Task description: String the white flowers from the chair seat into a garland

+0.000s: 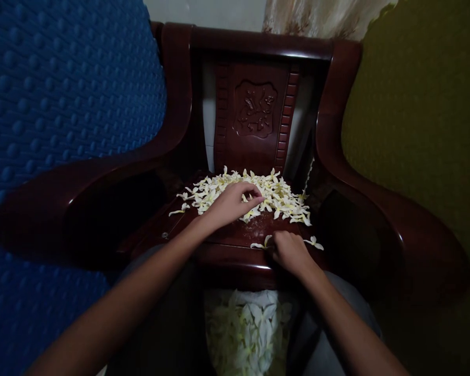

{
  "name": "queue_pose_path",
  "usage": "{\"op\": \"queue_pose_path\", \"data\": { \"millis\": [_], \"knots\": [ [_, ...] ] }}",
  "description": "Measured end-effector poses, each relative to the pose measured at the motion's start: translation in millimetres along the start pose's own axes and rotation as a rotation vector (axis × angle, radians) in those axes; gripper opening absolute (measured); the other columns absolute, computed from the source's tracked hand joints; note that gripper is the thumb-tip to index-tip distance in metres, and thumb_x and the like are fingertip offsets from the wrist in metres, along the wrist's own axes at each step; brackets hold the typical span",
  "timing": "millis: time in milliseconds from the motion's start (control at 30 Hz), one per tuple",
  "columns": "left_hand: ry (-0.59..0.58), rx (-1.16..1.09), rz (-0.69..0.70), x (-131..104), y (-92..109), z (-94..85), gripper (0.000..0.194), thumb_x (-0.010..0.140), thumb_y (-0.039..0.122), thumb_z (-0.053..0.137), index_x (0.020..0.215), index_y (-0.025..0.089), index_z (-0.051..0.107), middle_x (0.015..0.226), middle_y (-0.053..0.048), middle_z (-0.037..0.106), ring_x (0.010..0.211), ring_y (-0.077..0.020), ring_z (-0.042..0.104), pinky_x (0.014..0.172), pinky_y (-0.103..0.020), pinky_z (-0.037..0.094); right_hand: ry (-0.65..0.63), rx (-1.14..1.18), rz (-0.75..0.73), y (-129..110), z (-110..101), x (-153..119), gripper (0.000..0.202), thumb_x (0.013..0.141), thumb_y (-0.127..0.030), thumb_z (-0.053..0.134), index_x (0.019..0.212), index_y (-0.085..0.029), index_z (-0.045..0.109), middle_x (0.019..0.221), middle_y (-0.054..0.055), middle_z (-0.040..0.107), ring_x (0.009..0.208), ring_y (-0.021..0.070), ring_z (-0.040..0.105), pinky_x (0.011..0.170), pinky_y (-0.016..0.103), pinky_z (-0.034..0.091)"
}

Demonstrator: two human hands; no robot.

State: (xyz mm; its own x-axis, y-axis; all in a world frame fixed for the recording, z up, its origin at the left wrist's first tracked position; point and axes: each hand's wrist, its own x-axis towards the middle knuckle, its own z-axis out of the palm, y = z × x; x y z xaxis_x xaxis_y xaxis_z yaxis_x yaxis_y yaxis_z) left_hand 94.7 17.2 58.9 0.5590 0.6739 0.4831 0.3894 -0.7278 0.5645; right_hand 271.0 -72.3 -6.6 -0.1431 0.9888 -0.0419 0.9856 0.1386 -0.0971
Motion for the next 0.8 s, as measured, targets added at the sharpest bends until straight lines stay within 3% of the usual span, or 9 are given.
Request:
{"op": "queue_pose_path", "data": {
  "millis": [100,300,500,667,800],
  "knots": [
    [-0.041,0.006,-0.009,-2,0,-0.7,0.018,0.086,0.033,0.058,0.087,0.018,0.068,0.090,-0.003,0.069,0.085,-0.0173,0.061,0.081,-0.030,0.044,0.072,0.084,-0.036,0,-4,-3,0.016,0.086,-0.024,0.054,0.091,-0.021,0.069,0.092,0.006,0.068,0.084,0.0208,0.065,0.063,0.026,0.037],
    [-0.193,-0.004,-0.102,-10,2,-1.4,0.033,0.086,0.046,0.054,0.092,0.017,0.068,0.079,-0.003,0.067,0.072,-0.0166,0.060,0.067,-0.027,0.044,0.414,0.506,-0.163,-2,-10,-7,0.028,0.095,-0.029,0.045,0.112,-0.022,0.066,0.094,0.004,0.065,0.083,0.0161,0.064,0.074,0.025,0.045],
    [-0.073,-0.095,-0.028,-9,9,-2.8,0.027,0.082,0.041,0.063,0.096,0.019,0.066,0.091,-0.004,0.068,0.078,-0.0168,0.060,0.072,-0.029,0.046,0.667,0.811,-0.146,-7,-14,-10,0.023,0.090,-0.031,0.054,0.098,-0.019,0.071,0.088,0.007,0.070,0.082,0.0204,0.065,0.076,0.029,0.049],
    [-0.011,-0.200,0.027,-8,20,-6.3,0.020,0.078,0.034,0.069,0.088,0.017,0.069,0.087,-0.003,0.067,0.076,-0.0147,0.059,0.073,-0.028,0.047,0.687,0.993,-0.047,-8,-15,-12,0.022,0.086,-0.034,0.060,0.094,-0.018,0.072,0.086,0.006,0.073,0.077,0.0213,0.065,0.071,0.030,0.050],
    [0.037,-0.333,-0.080,-10,23,-1.0,0.031,0.077,0.032,0.070,0.103,0.017,0.067,0.092,-0.005,0.069,0.078,-0.0153,0.063,0.070,-0.027,0.051,0.641,1.029,-0.082,-10,-16,-14,0.022,0.085,-0.034,0.060,0.094,-0.018,0.072,0.079,0.004,0.070,0.069,0.0179,0.061,0.064,0.027,0.047]
  ]
}}
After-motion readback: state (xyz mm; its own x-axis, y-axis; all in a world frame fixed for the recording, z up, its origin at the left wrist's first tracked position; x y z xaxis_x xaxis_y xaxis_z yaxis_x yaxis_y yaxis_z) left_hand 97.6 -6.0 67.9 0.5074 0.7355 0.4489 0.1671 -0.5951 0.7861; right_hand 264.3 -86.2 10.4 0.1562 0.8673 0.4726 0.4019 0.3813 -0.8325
